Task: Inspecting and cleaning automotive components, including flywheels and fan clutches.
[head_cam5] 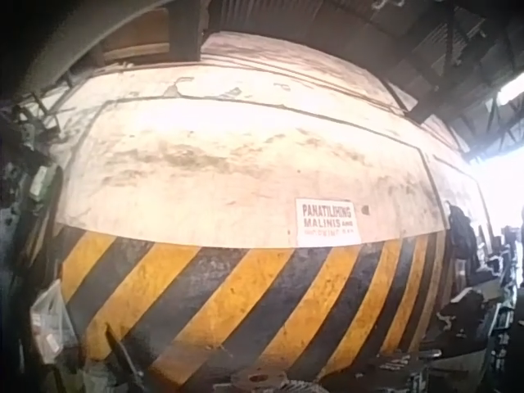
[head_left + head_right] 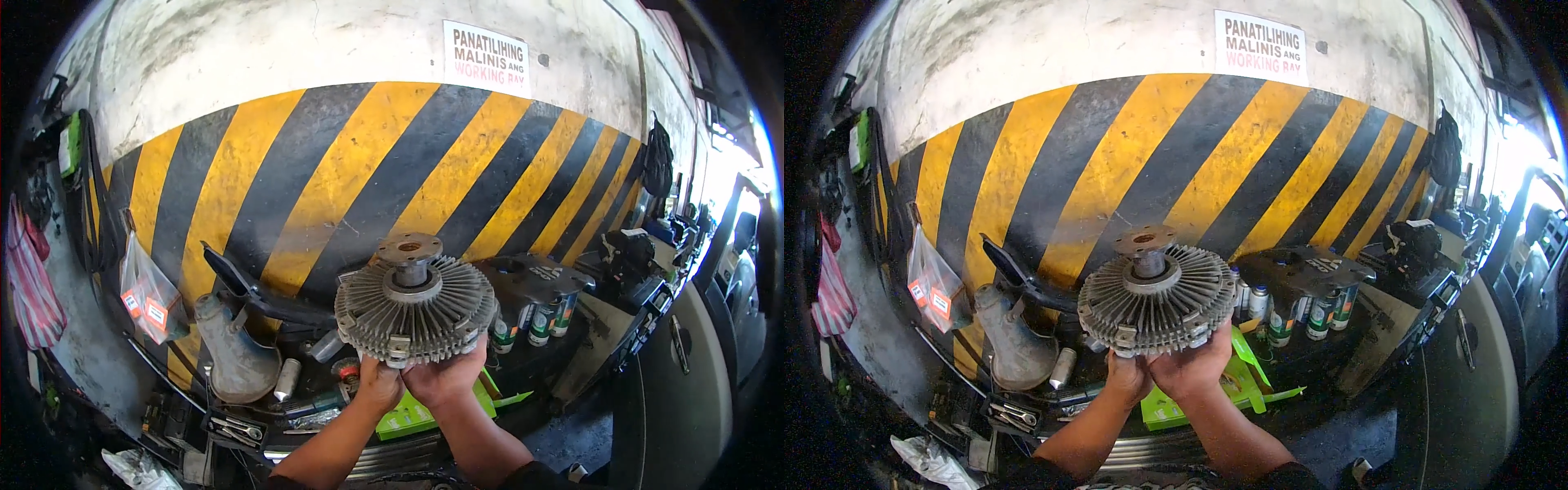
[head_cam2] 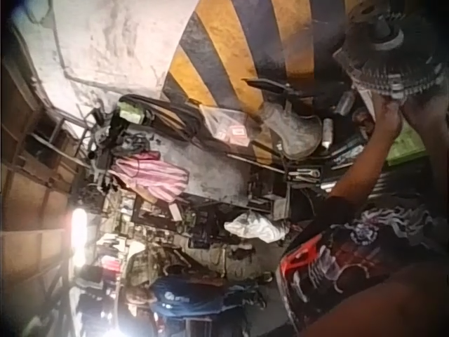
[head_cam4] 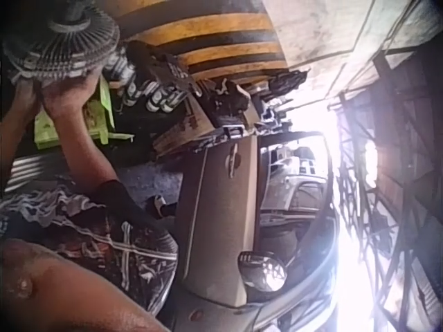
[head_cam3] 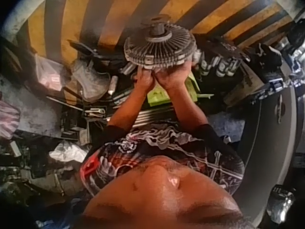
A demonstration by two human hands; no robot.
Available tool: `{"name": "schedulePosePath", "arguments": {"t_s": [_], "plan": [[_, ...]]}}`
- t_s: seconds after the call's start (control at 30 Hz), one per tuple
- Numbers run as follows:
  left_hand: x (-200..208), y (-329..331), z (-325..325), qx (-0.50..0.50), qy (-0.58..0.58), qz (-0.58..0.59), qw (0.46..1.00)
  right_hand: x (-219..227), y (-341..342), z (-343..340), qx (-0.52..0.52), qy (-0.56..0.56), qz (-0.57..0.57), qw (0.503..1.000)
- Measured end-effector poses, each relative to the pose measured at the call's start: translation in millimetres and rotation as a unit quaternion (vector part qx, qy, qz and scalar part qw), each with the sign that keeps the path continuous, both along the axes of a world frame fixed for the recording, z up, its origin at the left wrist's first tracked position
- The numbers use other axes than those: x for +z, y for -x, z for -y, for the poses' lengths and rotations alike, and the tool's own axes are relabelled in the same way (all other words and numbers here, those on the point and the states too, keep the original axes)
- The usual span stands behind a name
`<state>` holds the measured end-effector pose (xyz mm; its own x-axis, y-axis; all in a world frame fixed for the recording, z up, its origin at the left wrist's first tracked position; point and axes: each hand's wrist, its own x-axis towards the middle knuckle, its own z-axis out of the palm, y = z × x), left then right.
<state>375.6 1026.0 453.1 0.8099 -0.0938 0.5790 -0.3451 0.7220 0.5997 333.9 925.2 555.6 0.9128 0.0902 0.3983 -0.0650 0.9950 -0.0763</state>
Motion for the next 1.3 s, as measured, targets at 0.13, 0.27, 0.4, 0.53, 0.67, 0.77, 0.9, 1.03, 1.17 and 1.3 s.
{"name": "schedulePosePath", "arguments": {"t_s": [0.13, 0.27, 0.4, 0.53, 0.67, 0.77, 0.9, 1.03, 1.17, 1.3], "plan": [[14, 7, -13, -0.004, 0.037, -0.034, 0.999, 1, 0, -19, 0.012, 0.021, 0.009, 1.0], [9, -3, -35, 0.017, 0.028, -0.019, 0.999, -7, -3, -35, -0.085, 0.116, 0.119, 0.982], [46, 5, -29, 0.051, 0.102, 0.015, 0.993, -2, -6, -31, -0.072, 0.128, -0.059, 0.987], [50, 5, -58, -0.29, 0.146, 0.099, 0.941, 5, -5, -12, -0.067, 0.374, 0.064, 0.923], [83, 20, -54, -0.084, 0.268, 0.056, 0.958, 53, 19, 17, -0.311, 0.664, 0.084, 0.676], [84, 26, -56, -0.137, 0.268, 0.088, 0.95, 90, 20, 21, -0.444, 0.676, 0.15, 0.569], [90, 34, -59, -0.142, 0.306, 0.076, 0.938, 155, 4, 20, -0.281, 0.712, 0.319, 0.559], [78, 22, -50, -0.124, 0.261, 0.133, 0.948, 189, -12, -11, -0.234, 0.792, 0.415, 0.382], [95, 39, -41, -0.102, 0.299, 0.129, 0.94, 190, -20, -28, -0.172, 0.828, 0.368, 0.386], [93, 43, -43, -0.089, 0.265, 0.118, 0.953, 175, -17, -39, -0.181, 0.8, 0.341, 0.459]]}}
